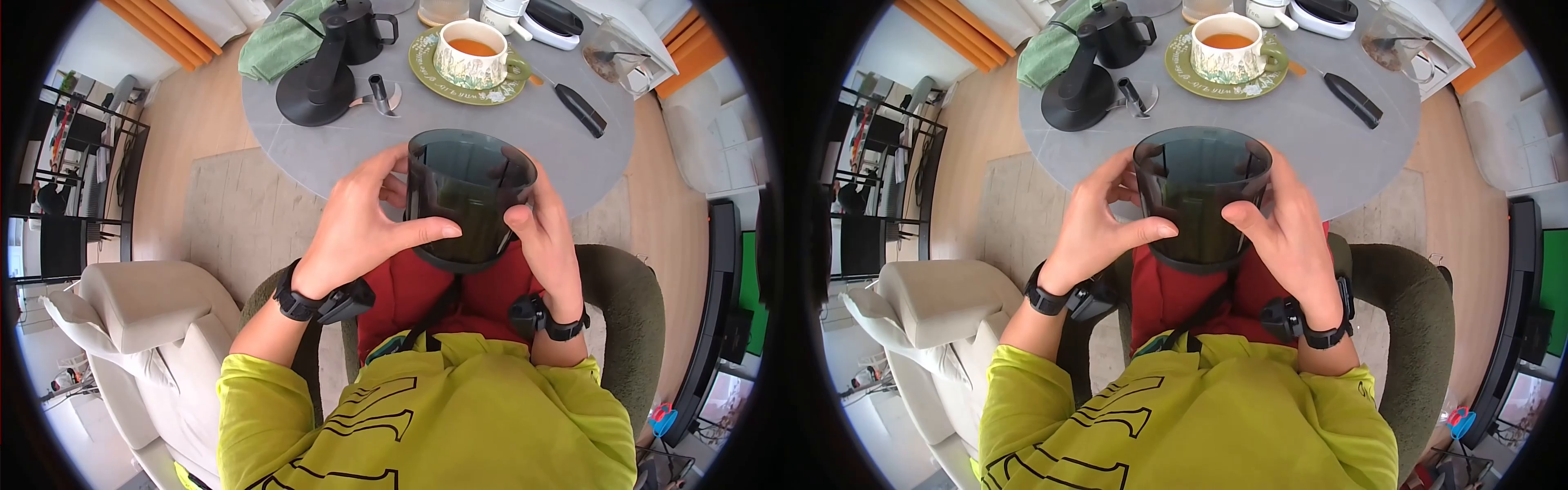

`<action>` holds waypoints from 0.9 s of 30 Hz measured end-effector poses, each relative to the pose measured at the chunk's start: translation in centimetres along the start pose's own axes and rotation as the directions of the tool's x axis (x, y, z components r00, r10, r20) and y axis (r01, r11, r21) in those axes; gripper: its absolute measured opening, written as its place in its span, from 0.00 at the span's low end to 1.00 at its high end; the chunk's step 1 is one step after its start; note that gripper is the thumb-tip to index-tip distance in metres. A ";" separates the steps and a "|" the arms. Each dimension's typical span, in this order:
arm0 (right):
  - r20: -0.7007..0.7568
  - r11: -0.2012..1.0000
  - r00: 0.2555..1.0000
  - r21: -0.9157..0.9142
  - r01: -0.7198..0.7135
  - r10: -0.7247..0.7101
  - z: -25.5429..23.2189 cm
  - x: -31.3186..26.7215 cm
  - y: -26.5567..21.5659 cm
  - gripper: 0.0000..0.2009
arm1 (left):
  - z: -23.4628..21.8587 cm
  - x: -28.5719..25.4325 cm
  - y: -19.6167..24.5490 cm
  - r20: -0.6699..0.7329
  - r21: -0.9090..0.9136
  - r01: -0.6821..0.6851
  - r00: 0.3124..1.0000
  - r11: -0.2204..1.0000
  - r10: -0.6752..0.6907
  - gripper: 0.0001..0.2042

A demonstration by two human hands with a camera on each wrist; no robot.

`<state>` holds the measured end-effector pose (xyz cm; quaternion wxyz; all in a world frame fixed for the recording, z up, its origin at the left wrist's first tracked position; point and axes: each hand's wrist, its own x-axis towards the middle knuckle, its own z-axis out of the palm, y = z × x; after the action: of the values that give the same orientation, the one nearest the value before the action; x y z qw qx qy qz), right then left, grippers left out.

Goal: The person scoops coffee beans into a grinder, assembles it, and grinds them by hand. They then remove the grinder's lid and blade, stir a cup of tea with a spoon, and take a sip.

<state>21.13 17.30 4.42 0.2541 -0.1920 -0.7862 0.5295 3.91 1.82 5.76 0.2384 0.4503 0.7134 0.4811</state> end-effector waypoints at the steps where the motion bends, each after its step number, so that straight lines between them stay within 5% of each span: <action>1: 0.002 1.000 1.000 0.001 -0.002 0.002 0.0 0.0 0.1 0.42 | 0.0 0.0 -0.2 -0.024 0.011 -0.044 0.999 0.999 0.044 0.42; 5: -0.025 0.997 0.997 0.009 0.078 -0.078 0.2 0.1 0.5 0.42 | -0.2 0.0 0.0 -0.010 0.028 -0.040 0.999 0.999 0.040 0.43; 7: -0.027 0.995 0.996 0.046 0.083 -0.082 0.0 0.1 0.5 0.44 | -0.1 0.0 -0.3 -0.048 0.084 -0.188 0.980 0.979 0.193 0.45; 10: -0.021 0.980 0.988 -0.134 0.147 -0.151 -0.4 0.2 0.1 0.50 | 0.1 0.3 -0.8 -0.071 0.048 -0.283 0.956 0.958 0.286 0.47; 12: -0.022 0.982 0.991 -0.135 0.131 -0.135 -0.4 0.3 -0.3 0.57 | 0.1 0.4 -0.6 -0.067 0.070 -0.286 0.954 0.956 0.291 0.47; 27: -0.043 0.930 0.941 -0.176 0.324 -0.336 -0.2 0.7 -0.7 0.57 | 0.0 0.2 -0.4 -0.067 0.160 -0.388 0.913 0.908 0.402 0.48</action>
<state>20.69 17.60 5.26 0.3508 -0.0965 -0.8390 0.4045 3.67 1.95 5.36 0.0678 0.5772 0.6509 0.4884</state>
